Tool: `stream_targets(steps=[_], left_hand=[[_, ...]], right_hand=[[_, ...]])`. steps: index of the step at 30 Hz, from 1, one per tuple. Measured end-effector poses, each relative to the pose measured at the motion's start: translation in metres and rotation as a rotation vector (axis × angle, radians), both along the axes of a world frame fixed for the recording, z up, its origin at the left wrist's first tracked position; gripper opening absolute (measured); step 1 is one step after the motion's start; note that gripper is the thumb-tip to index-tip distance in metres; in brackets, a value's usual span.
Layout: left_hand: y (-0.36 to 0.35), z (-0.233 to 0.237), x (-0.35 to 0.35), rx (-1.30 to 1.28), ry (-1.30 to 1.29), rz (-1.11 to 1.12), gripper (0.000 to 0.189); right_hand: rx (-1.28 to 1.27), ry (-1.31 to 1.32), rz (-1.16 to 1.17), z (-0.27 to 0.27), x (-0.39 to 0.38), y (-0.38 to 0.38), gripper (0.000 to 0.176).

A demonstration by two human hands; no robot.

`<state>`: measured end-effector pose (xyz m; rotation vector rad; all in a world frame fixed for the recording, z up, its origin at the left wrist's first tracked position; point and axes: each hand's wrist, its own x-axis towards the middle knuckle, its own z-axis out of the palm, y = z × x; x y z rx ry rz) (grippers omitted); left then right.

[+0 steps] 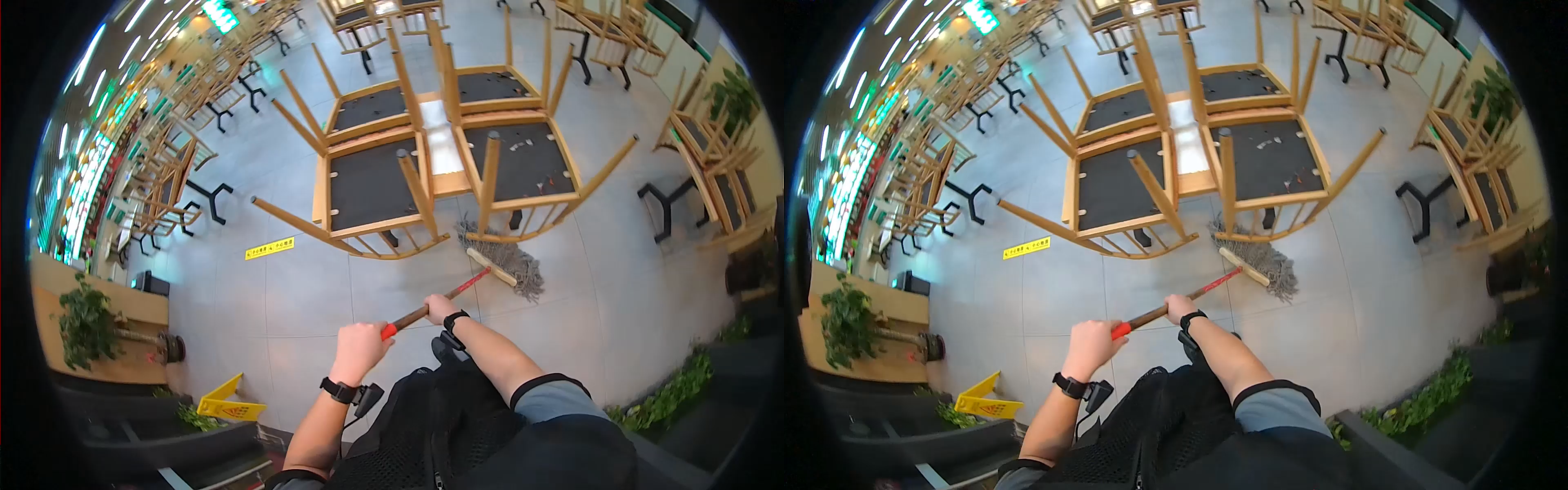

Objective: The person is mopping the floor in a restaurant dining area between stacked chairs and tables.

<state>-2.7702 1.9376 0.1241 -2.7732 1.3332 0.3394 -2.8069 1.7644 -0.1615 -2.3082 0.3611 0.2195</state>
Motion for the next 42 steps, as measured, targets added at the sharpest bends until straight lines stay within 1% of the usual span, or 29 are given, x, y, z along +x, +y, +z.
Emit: stream_targets(steps=[1, 3, 4, 5, 7, 8, 10, 11, 12, 13, 15, 16, 17, 18, 19, 21, 22, 24, 26, 27, 30, 31, 33, 35, 37, 38, 39, 41, 42], left_hand=[[-0.007, 0.001, 0.002, 0.005, 0.005, -0.024, 0.025], [-0.024, 0.005, 0.004, -0.044, 0.034, -0.142, 0.024], [-0.034, 0.008, 0.004, -0.039, 0.036, -0.159, 0.024], [-0.045, 0.015, -0.001, -0.028, 0.049, -0.199, 0.023], [-0.067, 0.022, -0.01, -0.012, 0.068, -0.256, 0.023], [-0.078, 0.024, -0.014, -0.008, 0.067, -0.295, 0.02], [-0.1, 0.025, -0.023, -0.004, 0.069, -0.341, 0.018], [-0.11, 0.025, -0.027, -0.022, 0.071, -0.386, 0.017], [-0.12, 0.026, -0.031, -0.039, 0.073, -0.433, 0.017], [-0.129, 0.027, -0.036, -0.035, 0.078, -0.444, 0.017], [-0.15, 0.029, -0.048, -0.005, 0.118, -0.564, 0.015], [-0.161, 0.029, -0.054, -0.003, 0.13, -0.575, 0.015], [-0.171, 0.028, -0.06, 0.046, 0.133, -0.648, 0.019], [-0.181, 0.027, -0.066, 0.092, 0.133, -0.719, 0.023], [-0.189, 0.023, -0.072, 0.086, 0.139, -0.725, 0.023], [-0.207, 0.016, -0.082, 0.086, 0.181, -0.839, 0.023], [-0.217, 0.014, -0.086, 0.082, 0.182, -0.847, 0.023], [-0.235, 0.011, -0.095, 0.166, 0.195, -0.927, 0.023], [-0.249, 0.001, -0.098, 0.153, 0.221, -0.956, 0.023], [-0.255, -0.006, -0.099, 0.144, 0.239, -0.977, 0.023], [-0.263, -0.021, -0.106, 0.127, 0.22, -1.005, 0.023], [-0.262, -0.026, -0.107, 0.125, 0.222, -1.007, 0.023], [-0.261, -0.029, -0.11, 0.102, 0.23, -0.982, 0.022], [-0.259, -0.027, -0.108, 0.1, 0.219, -0.972, 0.022], [-0.253, -0.024, -0.101, 0.104, 0.206, -0.958, 0.021], [-0.25, -0.022, -0.097, 0.107, 0.211, -0.926, 0.021], [-0.244, -0.02, -0.093, 0.113, 0.217, -0.893, 0.021], [-0.228, -0.015, -0.082, 0.099, 0.203, -0.861, 0.022], [-0.217, -0.013, -0.076, 0.084, 0.196, -0.831, 0.023]], right_hand=[[0.005, 0.005, -0.024, -0.001, -0.007, -0.006, 0.014], [0.048, -0.05, -0.141, -0.003, -0.019, -0.018, 0.014], [0.076, -0.071, -0.18, -0.004, -0.026, -0.025, 0.01], [0.083, -0.068, -0.197, -0.005, -0.036, -0.032, 0.01], [0.087, -0.18, -0.289, 0.001, -0.059, -0.046, 0.012], [0.113, -0.17, -0.326, 0.014, -0.073, -0.053, 0.014], [0.099, -0.18, -0.379, 0.017, -0.096, -0.067, 0.015], [0.087, -0.191, -0.42, 0.017, -0.107, -0.072, 0.016], [0.1, -0.241, -0.484, 0.018, -0.119, -0.075, 0.012], [0.103, -0.237, -0.496, 0.018, -0.13, -0.079, 0.012], [0.098, -0.181, -0.567, 0.009, -0.157, -0.089, 0.015], [0.06, -0.216, -0.607, 0.004, -0.171, -0.091, 0.014], [0.059, -0.203, -0.616, 0.001, -0.186, -0.091, 0.014], [0.051, -0.235, -0.684, -0.001, -0.2, -0.093, 0.014], [0.039, -0.272, -0.75, -0.003, -0.212, -0.096, 0.014], [0.04, -0.163, -0.8, 0.008, -0.236, -0.098, 0.013], [0.024, -0.139, -0.835, 0.008, -0.245, -0.1, 0.012], [0.007, -0.104, -0.876, 0.006, -0.263, -0.097, 0.013], [0.094, -0.024, -0.973, 0.003, -0.277, -0.097, 0.017], [0.088, -0.024, -0.977, 0.002, -0.282, -0.094, 0.017], [0.123, 0.081, -1.0, -0.007, -0.294, -0.089, 0.026], [0.121, 0.082, -1.002, -0.011, -0.297, -0.088, 0.026], [0.193, 0.195, -0.948, -0.016, -0.301, -0.089, 0.027], [0.189, 0.184, -0.921, -0.013, -0.296, -0.093, 0.029], [0.202, 0.231, -0.839, -0.004, -0.286, -0.096, 0.024], [0.22, 0.239, -0.807, 0.004, -0.281, -0.097, 0.029], [0.22, 0.234, -0.803, 0.003, -0.275, -0.098, 0.029], [0.172, 0.196, -0.692, 0.008, -0.261, -0.095, 0.032], [0.178, 0.194, -0.687, 0.009, -0.251, -0.091, 0.032]])
